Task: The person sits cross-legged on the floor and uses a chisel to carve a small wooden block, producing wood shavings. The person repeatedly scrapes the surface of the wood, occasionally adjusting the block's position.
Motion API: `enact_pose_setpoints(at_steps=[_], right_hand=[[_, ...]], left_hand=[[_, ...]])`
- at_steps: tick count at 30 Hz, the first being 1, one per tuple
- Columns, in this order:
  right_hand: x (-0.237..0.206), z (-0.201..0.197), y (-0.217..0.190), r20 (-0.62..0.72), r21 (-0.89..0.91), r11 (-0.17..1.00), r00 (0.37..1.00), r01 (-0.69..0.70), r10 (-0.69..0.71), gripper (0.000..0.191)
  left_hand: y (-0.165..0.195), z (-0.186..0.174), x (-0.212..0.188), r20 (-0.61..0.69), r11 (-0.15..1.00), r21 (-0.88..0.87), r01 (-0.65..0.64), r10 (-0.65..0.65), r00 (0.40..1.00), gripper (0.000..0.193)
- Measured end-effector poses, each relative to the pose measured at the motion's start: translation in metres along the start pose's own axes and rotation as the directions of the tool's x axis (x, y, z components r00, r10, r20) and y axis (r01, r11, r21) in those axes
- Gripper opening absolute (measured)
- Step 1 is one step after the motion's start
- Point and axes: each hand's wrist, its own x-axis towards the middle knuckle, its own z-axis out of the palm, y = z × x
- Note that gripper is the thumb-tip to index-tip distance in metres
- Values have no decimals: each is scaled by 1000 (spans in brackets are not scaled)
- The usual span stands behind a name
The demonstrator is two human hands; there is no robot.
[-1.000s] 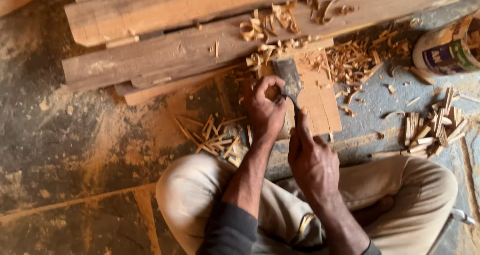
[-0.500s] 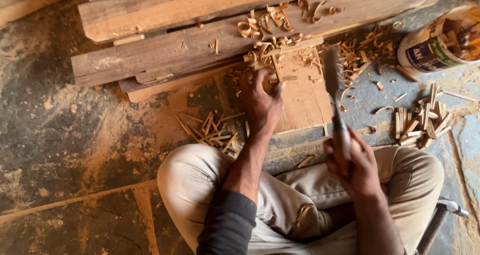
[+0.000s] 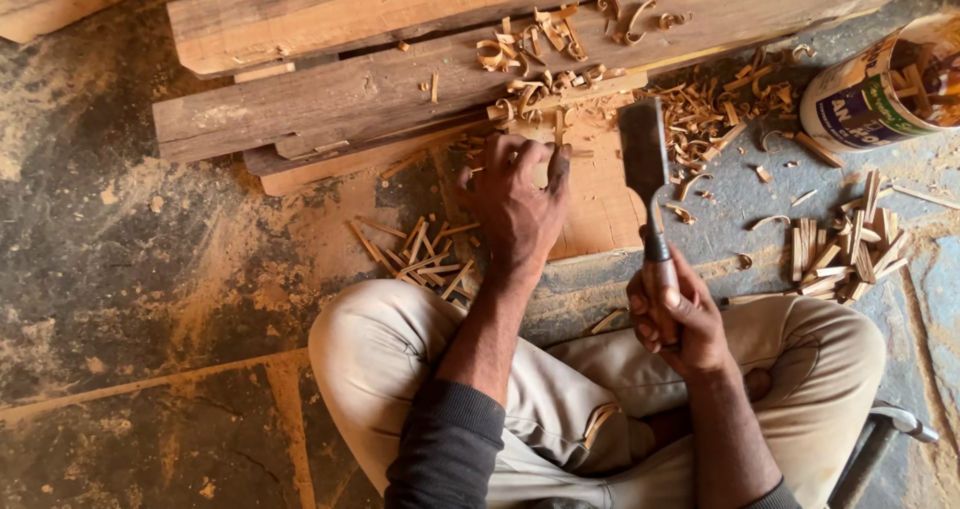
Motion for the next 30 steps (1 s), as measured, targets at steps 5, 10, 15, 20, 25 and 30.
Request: enact_pose_setpoints(at_steps=[5, 10, 15, 20, 25, 30], right_hand=[[1, 0, 0, -28, -55, 998, 999, -26, 25, 100], [1, 2, -3, -47, -78, 996, 998, -44, 41, 99], [2, 3, -3, -10, -22, 1000, 1000, -3, 3, 100], [1, -2, -2, -27, -52, 999, 1000, 7, -9, 101], [-2, 1, -4, -14, -362, 922, 988, 136, -151, 84], [-23, 19, -16, -94, -938, 346, 939, 27, -329, 67]], left_hand=[[5, -4, 2, 43, 997, 68, -37, 35, 998, 20], [6, -7, 3, 81, 976, 169, -137, 125, 989, 22], [2, -5, 7, 112, 961, 210, -181, 160, 981, 24], [-6, 2, 10, 98, 953, 228, -201, 183, 978, 32], [-13, 8, 6, 54, 966, 175, -189, 182, 982, 35], [-20, 6, 5, 225, 981, 164, -104, 65, 972, 38]])
